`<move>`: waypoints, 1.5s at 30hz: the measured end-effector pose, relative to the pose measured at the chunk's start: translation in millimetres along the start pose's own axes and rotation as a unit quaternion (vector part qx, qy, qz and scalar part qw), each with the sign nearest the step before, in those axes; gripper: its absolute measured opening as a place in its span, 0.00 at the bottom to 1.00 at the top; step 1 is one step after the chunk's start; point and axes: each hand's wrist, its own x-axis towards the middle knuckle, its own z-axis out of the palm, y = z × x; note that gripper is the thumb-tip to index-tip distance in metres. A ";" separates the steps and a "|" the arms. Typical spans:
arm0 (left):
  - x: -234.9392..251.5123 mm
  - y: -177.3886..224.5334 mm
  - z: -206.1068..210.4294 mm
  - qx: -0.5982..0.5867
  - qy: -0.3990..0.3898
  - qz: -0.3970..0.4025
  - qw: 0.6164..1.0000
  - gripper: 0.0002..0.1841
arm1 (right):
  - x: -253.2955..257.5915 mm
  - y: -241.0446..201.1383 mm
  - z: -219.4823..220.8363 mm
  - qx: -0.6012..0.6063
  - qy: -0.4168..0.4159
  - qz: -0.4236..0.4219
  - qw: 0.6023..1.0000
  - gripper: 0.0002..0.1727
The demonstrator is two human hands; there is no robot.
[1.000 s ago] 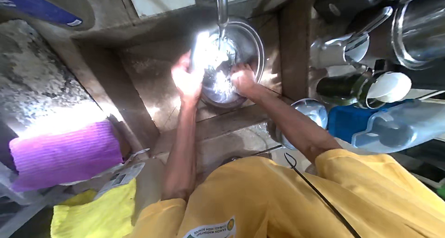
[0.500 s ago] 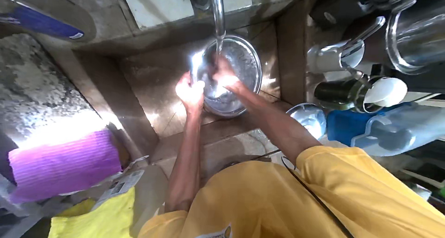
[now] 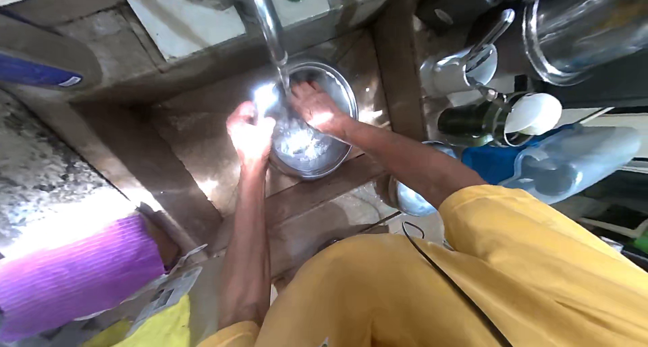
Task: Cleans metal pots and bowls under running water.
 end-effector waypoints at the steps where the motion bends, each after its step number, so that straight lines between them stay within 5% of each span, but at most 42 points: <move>1: 0.6 1.1 -1.0 -0.007 0.008 0.000 1.000 0.07 | -5.4 2.3 4.9 -0.036 -0.030 0.048 0.998 0.21; 5: 5.4 5.6 10.4 -0.042 0.042 -0.034 0.998 0.08 | -36.1 -17.3 19.4 0.016 -0.193 0.181 0.964 0.20; 10: 11.7 8.0 25.0 -0.083 0.035 -0.058 0.994 0.10 | -47.7 -39.7 10.5 0.326 -0.205 0.086 0.919 0.23; 13: 8.0 10.2 19.6 -0.065 0.011 -0.051 0.997 0.10 | -53.6 -18.7 12.0 0.159 -0.245 0.122 0.949 0.19; 16: 1.2 10.3 18.1 -0.023 0.003 -0.057 0.998 0.11 | -45.6 0.0 24.1 0.077 -0.104 0.240 0.962 0.20; 19: -4.4 8.6 23.4 -0.063 0.012 -0.073 0.995 0.10 | -10.4 -4.1 32.4 0.237 0.087 0.227 0.940 0.28; 22: -5.7 6.9 35.2 -0.130 0.029 -0.077 0.988 0.11 | -9.3 -35.3 22.6 0.368 -0.001 0.159 0.916 0.23; 25: -1.8 3.5 28.3 -0.109 0.043 -0.067 0.991 0.14 | -40.3 -19.9 19.5 0.279 -0.155 0.184 0.930 0.17; 28: -3.2 -0.2 22.7 -0.066 0.038 -0.053 0.996 0.12 | -37.5 11.7 27.6 0.228 -0.064 0.276 0.932 0.22; 30: -2.3 3.4 23.9 -0.074 0.043 -0.053 0.995 0.13 | -14.7 12.8 32.9 0.253 0.056 0.242 0.935 0.29; 32: -1.9 5.8 25.1 -0.081 0.043 -0.052 0.994 0.13 | -4.8 -10.6 37.5 0.324 0.091 0.160 0.928 0.26; 35: 4.1 7.7 20.7 -0.072 0.034 -0.061 0.995 0.13 | -29.7 -29.2 29.3 0.297 -0.072 0.063 0.950 0.15; 38: 5.7 7.9 16.3 -0.056 0.032 -0.056 0.996 0.13 | -40.6 -2.9 22.2 0.136 -0.180 0.141 0.964 0.15; 42: 7.8 9.1 18.4 -0.039 -0.007 -0.046 0.998 0.12 | -16.4 14.2 5.5 0.035 -0.070 0.122 0.989 0.29; 45: 12.1 13.8 13.5 -0.025 -0.032 -0.054 0.998 0.12 | -19.5 28.0 8.4 0.023 -0.030 0.082 0.996 0.27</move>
